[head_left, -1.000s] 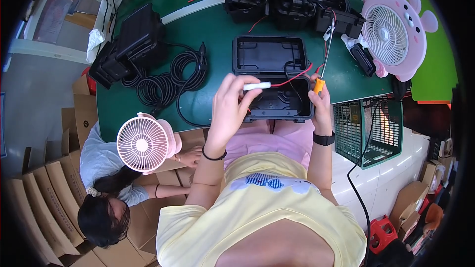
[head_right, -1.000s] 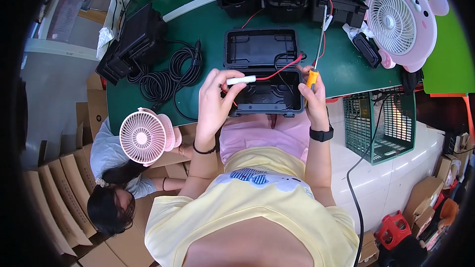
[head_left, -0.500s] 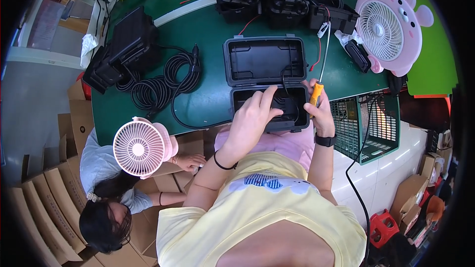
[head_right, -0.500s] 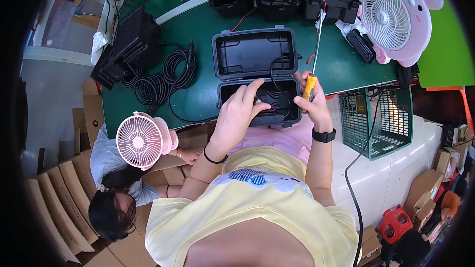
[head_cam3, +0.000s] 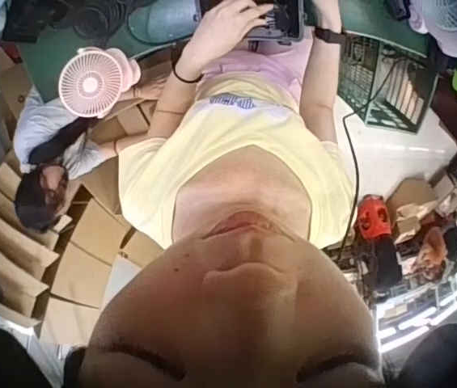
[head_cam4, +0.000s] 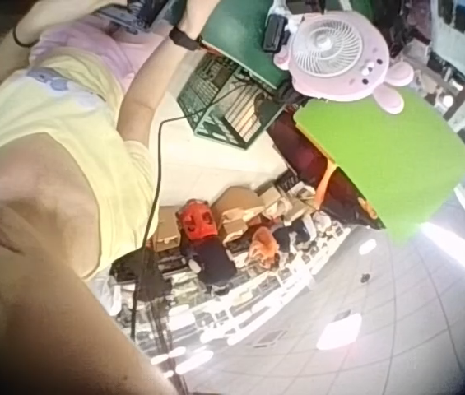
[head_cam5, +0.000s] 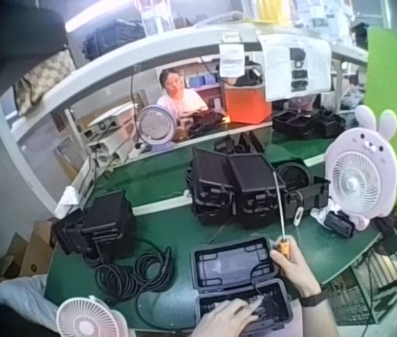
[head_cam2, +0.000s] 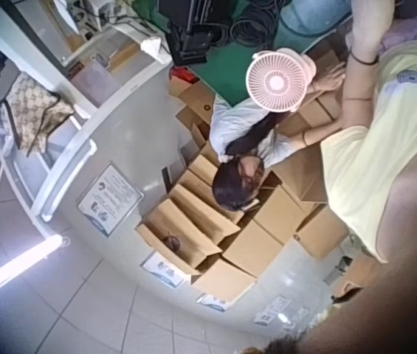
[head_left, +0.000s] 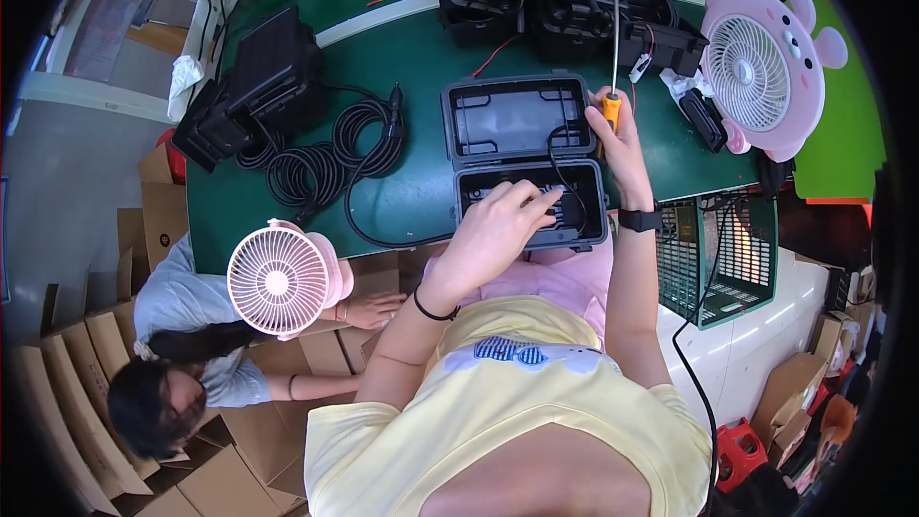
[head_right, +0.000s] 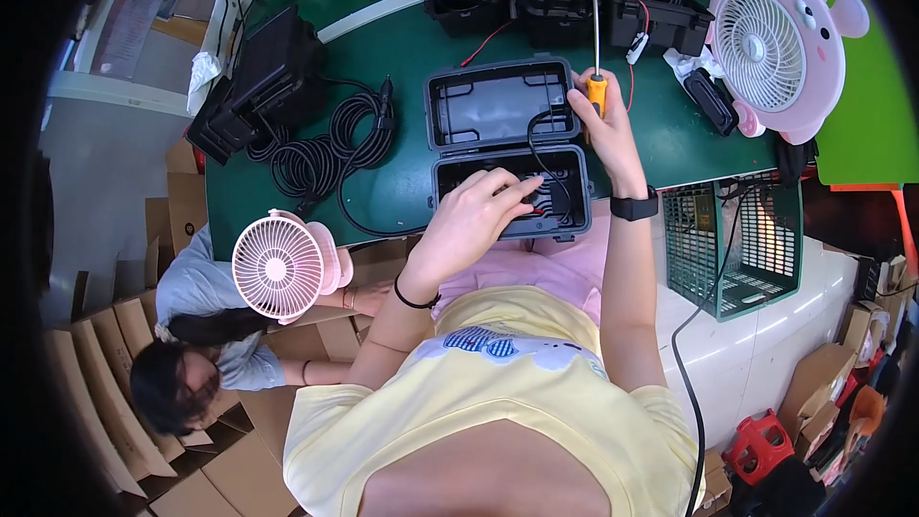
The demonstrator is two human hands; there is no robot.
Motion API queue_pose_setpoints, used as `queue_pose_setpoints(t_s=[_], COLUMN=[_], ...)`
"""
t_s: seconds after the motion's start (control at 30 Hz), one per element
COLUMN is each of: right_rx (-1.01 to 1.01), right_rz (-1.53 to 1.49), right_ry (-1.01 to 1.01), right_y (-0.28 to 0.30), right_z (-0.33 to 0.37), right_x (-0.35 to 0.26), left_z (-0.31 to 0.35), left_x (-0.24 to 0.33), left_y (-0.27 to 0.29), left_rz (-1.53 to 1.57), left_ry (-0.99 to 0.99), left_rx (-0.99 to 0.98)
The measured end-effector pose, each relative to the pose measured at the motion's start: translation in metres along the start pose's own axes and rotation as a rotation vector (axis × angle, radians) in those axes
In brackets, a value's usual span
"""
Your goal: Assembling and checking electronic components inside plastic housing units at a workshop station.
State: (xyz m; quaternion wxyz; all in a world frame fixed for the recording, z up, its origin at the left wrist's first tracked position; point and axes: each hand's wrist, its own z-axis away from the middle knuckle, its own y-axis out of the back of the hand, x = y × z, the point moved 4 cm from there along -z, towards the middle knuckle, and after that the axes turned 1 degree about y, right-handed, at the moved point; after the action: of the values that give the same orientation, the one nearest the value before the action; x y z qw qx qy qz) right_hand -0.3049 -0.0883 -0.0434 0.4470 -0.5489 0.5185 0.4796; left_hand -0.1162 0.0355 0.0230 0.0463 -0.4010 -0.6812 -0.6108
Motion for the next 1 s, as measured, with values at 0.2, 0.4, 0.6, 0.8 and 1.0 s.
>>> queue_pose_setpoints(t_s=[0.2,0.4,0.6,0.8,1.0], right_rx=[-0.094,0.038,0.065,0.090,0.065], right_rz=[-0.062,-0.096,-0.075,-0.102,-0.107], right_ry=[0.199,0.323,0.352,0.343,0.347], right_y=[0.010,0.008,0.005,0.002,-0.002], right_z=[0.009,0.037,0.046,0.041,0.039], right_x=[-0.047,-0.073,-0.073,-0.067,-0.066], left_z=[-0.001,-0.010,0.009,0.064,0.069], left_x=[-0.003,-0.009,-0.007,-0.026,-0.039], left_y=[-0.003,0.006,0.026,0.026,0.005], left_rz=[-0.027,-0.029,-0.217,-0.098,-0.143], left_ry=[0.148,0.199,0.172,-0.315,-0.197], left_rx=[0.022,0.123,0.368,0.562,0.421])
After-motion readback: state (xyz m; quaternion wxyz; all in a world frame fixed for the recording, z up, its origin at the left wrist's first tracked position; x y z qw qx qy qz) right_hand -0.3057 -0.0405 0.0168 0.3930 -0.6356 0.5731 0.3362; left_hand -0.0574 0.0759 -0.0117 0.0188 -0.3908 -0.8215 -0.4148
